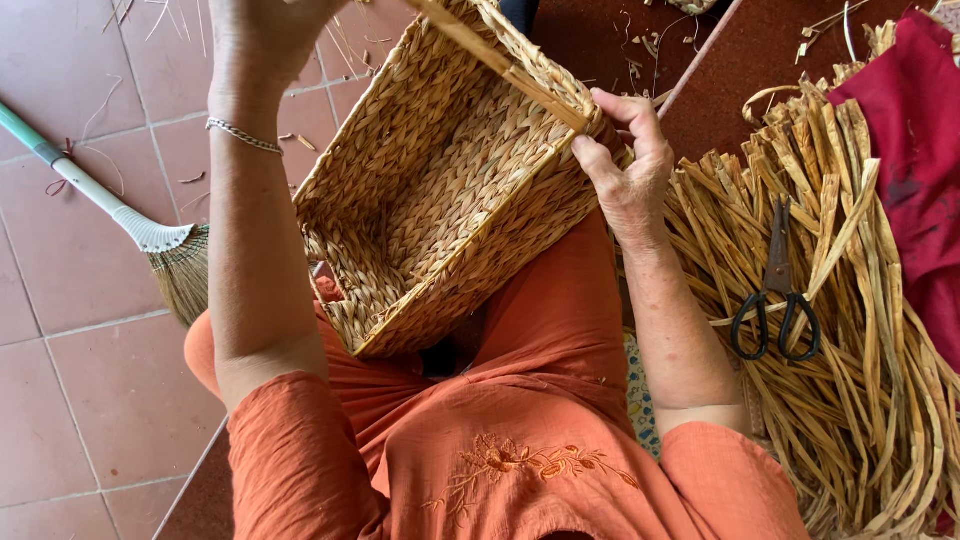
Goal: The person weaves a rectangular basket using dried palm strips, interlacing them along the rim and trimming excess with scissors. The person sits on the floor and works on the basket placed on their lap.
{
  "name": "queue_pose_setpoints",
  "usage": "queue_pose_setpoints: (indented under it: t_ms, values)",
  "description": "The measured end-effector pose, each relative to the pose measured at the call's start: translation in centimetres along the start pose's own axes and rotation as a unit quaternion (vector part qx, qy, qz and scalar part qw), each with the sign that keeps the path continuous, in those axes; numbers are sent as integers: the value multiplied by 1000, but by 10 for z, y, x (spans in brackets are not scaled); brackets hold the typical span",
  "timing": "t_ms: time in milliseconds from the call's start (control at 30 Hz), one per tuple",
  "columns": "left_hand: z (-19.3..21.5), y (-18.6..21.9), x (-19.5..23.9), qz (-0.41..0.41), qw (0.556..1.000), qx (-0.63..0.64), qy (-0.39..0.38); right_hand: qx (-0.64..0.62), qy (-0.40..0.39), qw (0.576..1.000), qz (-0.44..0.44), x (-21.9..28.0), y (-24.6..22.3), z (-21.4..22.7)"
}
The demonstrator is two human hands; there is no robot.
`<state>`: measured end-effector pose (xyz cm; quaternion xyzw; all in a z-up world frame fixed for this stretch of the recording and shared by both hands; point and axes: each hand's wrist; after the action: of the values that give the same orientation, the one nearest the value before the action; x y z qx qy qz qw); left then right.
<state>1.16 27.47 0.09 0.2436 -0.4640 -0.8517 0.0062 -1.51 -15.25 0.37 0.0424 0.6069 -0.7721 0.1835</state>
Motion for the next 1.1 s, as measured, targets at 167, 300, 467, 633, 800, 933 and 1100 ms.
queue_pose_setpoints:
  t_ms: [167, 300, 467, 633, 800, 933, 1100]
  values:
    - [-18, 9, 12, 70, 945, -311, 73, -24, 22, 999, -34, -1, -2, -8]
    - [-67, 55, 32, 239, 917, 312, -61, -49, 31, 998, -17, 1, -4, -10]
    - [-133, 110, 61, 240, 807, 504, -192, -93, 23, 995, -13, 4, -10, -6]
    - [-152, 118, 66, 204, 811, 492, -243, -74, 15, 997, -17, 5, -10, -4]
    - [-161, 116, 66, 241, 803, 494, -232, 15, 22, 999, 21, 8, -6, -4]
    - [-171, 117, 57, 236, 826, 438, -266, 39, 17, 999, 26, 9, -5, -3]
    - [-175, 114, 54, 171, 874, 360, -277, 58, -3, 998, 37, 8, -8, 0]
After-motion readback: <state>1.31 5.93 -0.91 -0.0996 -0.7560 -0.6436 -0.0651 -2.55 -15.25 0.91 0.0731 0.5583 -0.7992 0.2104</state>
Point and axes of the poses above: each hand's wrist, its own x-axis away from the middle knuckle, its own z-axis out of the back of the hand, y = z × x, and after that the axes turned 5 degrees about -z, right-handed
